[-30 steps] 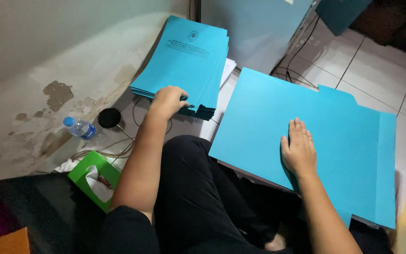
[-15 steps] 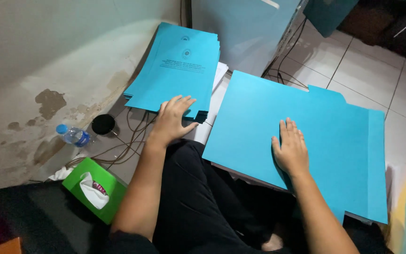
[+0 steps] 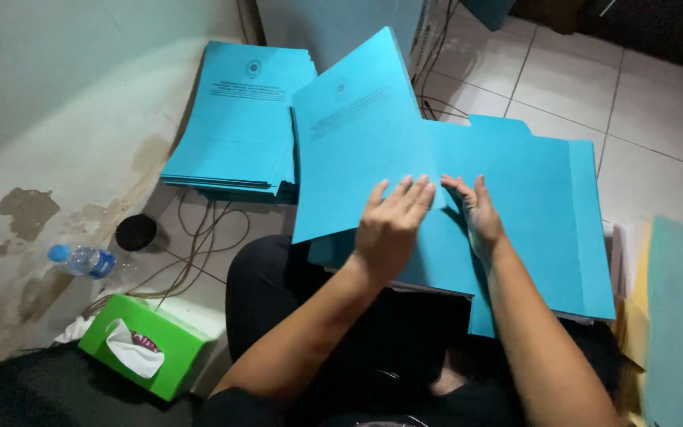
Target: The person sits on the floor and folds light blue file folders by hand. They repeatedly pick up a folder, open it, and fold the side flaps inward to close it, then place it on a stack.
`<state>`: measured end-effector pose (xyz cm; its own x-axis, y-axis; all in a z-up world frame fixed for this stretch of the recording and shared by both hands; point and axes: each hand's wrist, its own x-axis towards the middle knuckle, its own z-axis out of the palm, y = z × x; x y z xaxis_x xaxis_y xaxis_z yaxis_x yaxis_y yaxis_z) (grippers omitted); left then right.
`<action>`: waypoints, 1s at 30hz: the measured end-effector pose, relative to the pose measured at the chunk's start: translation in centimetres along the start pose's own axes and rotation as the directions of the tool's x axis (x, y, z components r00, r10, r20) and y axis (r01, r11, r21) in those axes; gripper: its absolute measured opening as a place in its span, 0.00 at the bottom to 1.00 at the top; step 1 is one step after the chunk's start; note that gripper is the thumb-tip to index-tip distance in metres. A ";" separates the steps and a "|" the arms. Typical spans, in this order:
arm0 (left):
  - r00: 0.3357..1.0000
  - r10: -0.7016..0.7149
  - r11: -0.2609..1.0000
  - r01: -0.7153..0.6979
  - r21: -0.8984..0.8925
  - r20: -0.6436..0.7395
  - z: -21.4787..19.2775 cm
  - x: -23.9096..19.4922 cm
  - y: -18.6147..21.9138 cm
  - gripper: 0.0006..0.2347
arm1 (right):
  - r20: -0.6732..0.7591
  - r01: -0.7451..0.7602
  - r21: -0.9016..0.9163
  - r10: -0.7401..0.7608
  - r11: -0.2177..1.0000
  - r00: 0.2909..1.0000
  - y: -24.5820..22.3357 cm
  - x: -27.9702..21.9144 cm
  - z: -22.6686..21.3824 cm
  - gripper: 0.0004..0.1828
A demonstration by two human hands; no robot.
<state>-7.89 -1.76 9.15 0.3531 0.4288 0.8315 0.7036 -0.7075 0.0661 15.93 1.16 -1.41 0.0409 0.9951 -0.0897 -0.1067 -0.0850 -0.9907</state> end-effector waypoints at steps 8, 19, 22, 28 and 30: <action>0.945 0.316 0.872 -0.253 -0.418 0.087 4.4 -2.9 9.2 0.19 | -0.235 -0.106 -0.249 0.046 0.963 0.971 -5.3 -7.6 -12.6 0.18; 0.794 0.148 0.961 0.026 -0.277 0.589 12.1 -5.0 0.8 0.23 | -0.401 -0.356 -0.364 0.200 0.861 0.894 -8.8 -12.2 -13.4 0.37; 0.779 0.153 0.957 0.037 -0.288 0.609 11.6 -4.6 0.4 0.24 | -0.445 -0.415 -0.411 0.218 0.812 0.868 -9.2 -12.2 -12.9 0.39; 0.687 0.219 0.936 0.054 -0.349 0.693 10.7 -3.9 -0.8 0.30 | -0.488 -0.458 -0.466 0.212 0.757 0.847 -9.7 -12.9 -11.9 0.40; 0.642 0.219 0.923 0.109 -0.370 0.735 10.0 -3.3 -0.8 0.33 | -0.498 -0.467 -0.508 0.196 0.724 0.845 -9.5 -12.9 -11.9 0.39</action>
<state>-3.44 3.01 0.88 0.8337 0.5335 0.1425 0.4598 -0.8136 0.3558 28.23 -11.45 7.98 0.5087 0.7989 -0.3210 0.4082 -0.5520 -0.7271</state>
